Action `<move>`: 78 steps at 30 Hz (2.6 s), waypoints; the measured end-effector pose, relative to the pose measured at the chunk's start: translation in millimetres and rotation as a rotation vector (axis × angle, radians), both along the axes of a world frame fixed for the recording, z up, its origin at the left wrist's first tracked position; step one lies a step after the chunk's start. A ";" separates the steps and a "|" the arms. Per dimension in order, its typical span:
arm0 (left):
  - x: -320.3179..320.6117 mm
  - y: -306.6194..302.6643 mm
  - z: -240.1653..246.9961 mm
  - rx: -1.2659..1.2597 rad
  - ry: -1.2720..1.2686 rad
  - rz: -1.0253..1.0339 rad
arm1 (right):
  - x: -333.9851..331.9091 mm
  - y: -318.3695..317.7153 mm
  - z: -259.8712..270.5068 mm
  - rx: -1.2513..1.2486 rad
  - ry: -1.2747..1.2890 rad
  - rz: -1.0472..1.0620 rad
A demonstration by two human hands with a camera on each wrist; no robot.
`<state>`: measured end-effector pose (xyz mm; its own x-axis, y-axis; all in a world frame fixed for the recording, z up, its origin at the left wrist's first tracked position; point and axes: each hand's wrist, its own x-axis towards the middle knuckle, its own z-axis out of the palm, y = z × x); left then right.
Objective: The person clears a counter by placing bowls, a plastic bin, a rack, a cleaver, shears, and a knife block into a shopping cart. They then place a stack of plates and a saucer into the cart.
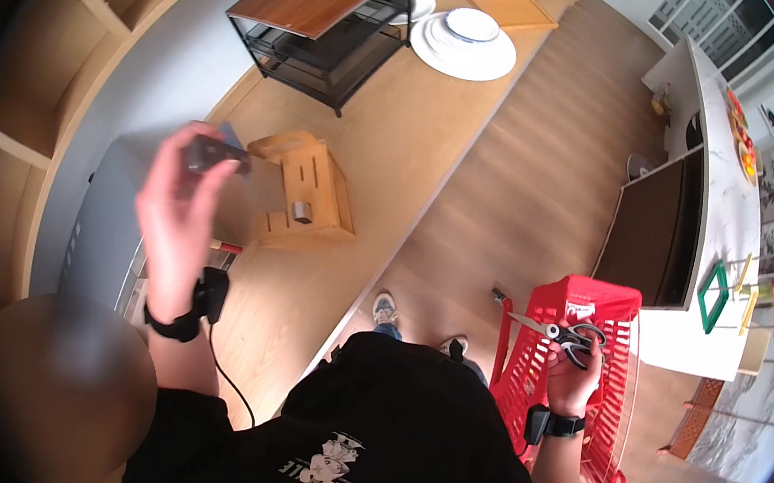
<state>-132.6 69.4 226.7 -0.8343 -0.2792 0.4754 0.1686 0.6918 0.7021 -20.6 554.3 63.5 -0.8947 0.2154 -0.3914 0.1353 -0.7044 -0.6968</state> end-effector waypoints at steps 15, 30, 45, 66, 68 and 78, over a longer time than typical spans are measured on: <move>39.0 72.4 40.9 -0.154 0.327 -0.103 | 90.2 144.2 -10.3 0.326 -0.212 -0.526; -23.0 240.9 -160.2 0.241 -0.582 -0.221 | 280.2 260.7 -159.8 0.624 -0.729 -1.029; 22.9 285.5 -199.4 0.933 -1.134 -0.241 | 307.1 257.4 -246.0 0.617 -1.028 -0.574; 52.3 316.2 -190.0 0.739 -1.226 -0.443 | 272.9 244.8 -223.4 0.426 -0.987 -0.434; 54.7 315.2 -191.6 0.744 -1.218 -0.430 | 253.9 240.5 -209.6 -0.114 -0.554 -0.669; 66.5 300.0 -193.3 0.733 -1.230 -0.385 | 158.9 235.7 -259.4 -0.338 -0.402 -0.438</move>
